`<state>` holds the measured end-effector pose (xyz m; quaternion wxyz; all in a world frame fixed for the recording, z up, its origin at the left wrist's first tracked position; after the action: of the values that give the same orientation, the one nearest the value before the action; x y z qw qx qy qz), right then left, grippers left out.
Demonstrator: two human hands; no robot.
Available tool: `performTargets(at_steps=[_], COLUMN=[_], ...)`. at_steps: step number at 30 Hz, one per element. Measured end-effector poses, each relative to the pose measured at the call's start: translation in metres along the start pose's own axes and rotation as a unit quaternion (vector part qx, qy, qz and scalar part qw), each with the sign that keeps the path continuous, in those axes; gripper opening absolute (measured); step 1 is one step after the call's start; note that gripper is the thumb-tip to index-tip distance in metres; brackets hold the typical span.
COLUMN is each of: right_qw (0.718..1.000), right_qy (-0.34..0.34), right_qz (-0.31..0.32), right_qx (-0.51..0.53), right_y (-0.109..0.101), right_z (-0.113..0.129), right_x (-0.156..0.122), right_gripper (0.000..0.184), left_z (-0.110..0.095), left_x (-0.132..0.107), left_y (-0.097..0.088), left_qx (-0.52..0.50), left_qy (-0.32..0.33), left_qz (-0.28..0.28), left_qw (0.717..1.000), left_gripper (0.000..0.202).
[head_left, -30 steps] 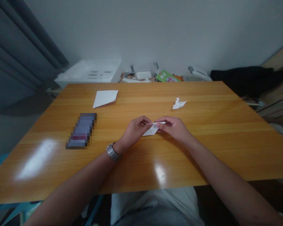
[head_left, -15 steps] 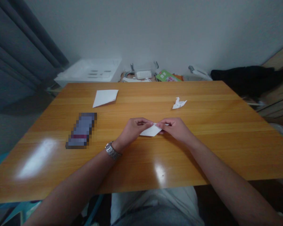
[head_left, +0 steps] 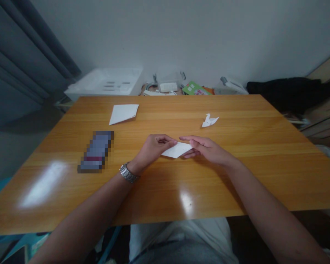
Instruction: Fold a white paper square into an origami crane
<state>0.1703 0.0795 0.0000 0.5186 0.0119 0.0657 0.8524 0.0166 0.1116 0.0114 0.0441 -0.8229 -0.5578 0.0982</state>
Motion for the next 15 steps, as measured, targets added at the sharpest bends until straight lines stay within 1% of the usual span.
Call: performTargets(at_steps=[5, 7, 11, 13, 15], right_qw=[0.999, 0.997, 0.987, 0.985, 0.986], right_qy=[-0.007, -0.018, -0.019, -0.020, -0.027], right_qz=[-0.030, -0.033, -0.021, -0.030, -0.053], right_qx=[-0.023, -0.064, -0.161, -0.166, -0.158], right_y=[-0.009, -0.010, -0.005, -0.007, -0.014], right_z=[-0.003, 0.000, 0.002, 0.002, 0.002], right_x=[0.002, 0.003, 0.005, 0.005, 0.006], right_gripper=[0.045, 0.047, 0.043, 0.043, 0.043], left_z=[-0.003, -0.003, -0.003, -0.002, -0.002], left_x=[-0.001, -0.001, -0.001, 0.000, 0.001], left_y=[0.001, 0.002, 0.006, 0.006, 0.003], left_qx=[0.024, 0.034, 0.040, 0.028, 0.011], left_qy=[0.014, 0.020, 0.025, 0.022, 0.021], left_qz=[-0.001, -0.001, 0.007, 0.005, -0.009], left_qw=[1.000, 0.999, 0.999, 0.999, 1.000], left_gripper=[0.032, 0.033, 0.033, 0.034, 0.033])
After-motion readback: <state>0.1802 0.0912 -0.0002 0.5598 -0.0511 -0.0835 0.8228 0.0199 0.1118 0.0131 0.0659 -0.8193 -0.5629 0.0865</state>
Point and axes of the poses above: each hand's wrist, its own x-axis towards the middle knuckle, its own y-axis out of the palm, z = x × y, the point moved 10 cm from there along x, towards the middle knuckle, and after that the axes turned 5 degrees about -y, right-handed, at the moved point
